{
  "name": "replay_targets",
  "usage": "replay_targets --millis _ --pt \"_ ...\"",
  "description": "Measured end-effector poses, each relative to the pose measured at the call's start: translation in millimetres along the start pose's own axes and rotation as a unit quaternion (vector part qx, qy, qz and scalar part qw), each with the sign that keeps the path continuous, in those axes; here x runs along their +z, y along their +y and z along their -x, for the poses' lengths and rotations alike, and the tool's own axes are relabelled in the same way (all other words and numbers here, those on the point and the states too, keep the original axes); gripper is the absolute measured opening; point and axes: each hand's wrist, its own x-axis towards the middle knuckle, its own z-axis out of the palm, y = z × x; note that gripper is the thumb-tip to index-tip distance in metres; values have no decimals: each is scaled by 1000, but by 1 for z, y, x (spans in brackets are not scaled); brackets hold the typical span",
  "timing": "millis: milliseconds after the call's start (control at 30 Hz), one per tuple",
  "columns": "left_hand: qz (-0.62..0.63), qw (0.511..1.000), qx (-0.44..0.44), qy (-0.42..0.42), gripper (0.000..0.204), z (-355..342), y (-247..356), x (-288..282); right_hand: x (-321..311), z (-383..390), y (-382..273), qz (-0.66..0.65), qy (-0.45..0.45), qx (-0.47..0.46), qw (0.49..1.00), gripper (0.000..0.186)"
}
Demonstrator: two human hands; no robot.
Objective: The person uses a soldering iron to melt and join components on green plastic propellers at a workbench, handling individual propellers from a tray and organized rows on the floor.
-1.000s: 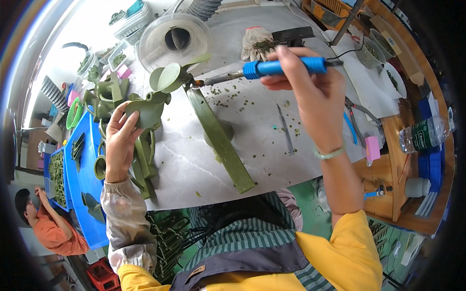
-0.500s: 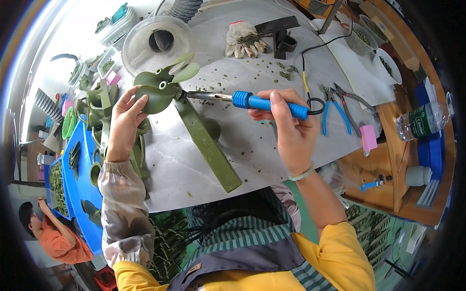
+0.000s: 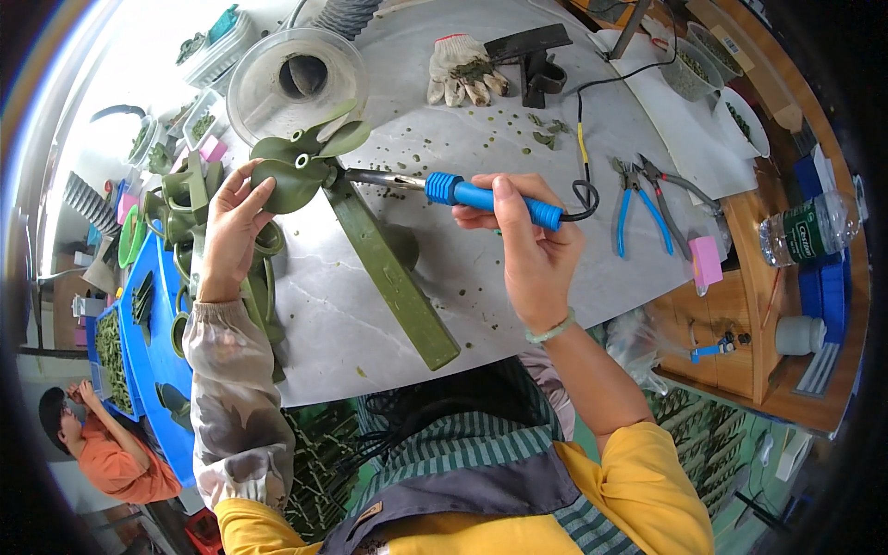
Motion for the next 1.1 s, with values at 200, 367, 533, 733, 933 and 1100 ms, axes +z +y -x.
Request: replay_targets --millis 200,367,533,733,933,1100 --pt "2 1000 -3 -1 36 1 2 3 2 -1 1 6 11 9 1000 23" --pt "1 1000 -2 -1 36 0 1 1 1 2 0 -2 1 13 1000 23" --pt "-6 1000 -3 2 36 -1 1 1 1 5 1 -4 9 20 1000 23" --pt "2 1000 -5 0 36 -2 1 0 0 4 1 -5 -7 15 1000 24" --pt "1 1000 -7 2 36 -1 1 1 3 3 3 -2 14 30 999 24" --pt "8 1000 -1 1 35 0 0 1 4 -1 5 -11 27 21 999 26"
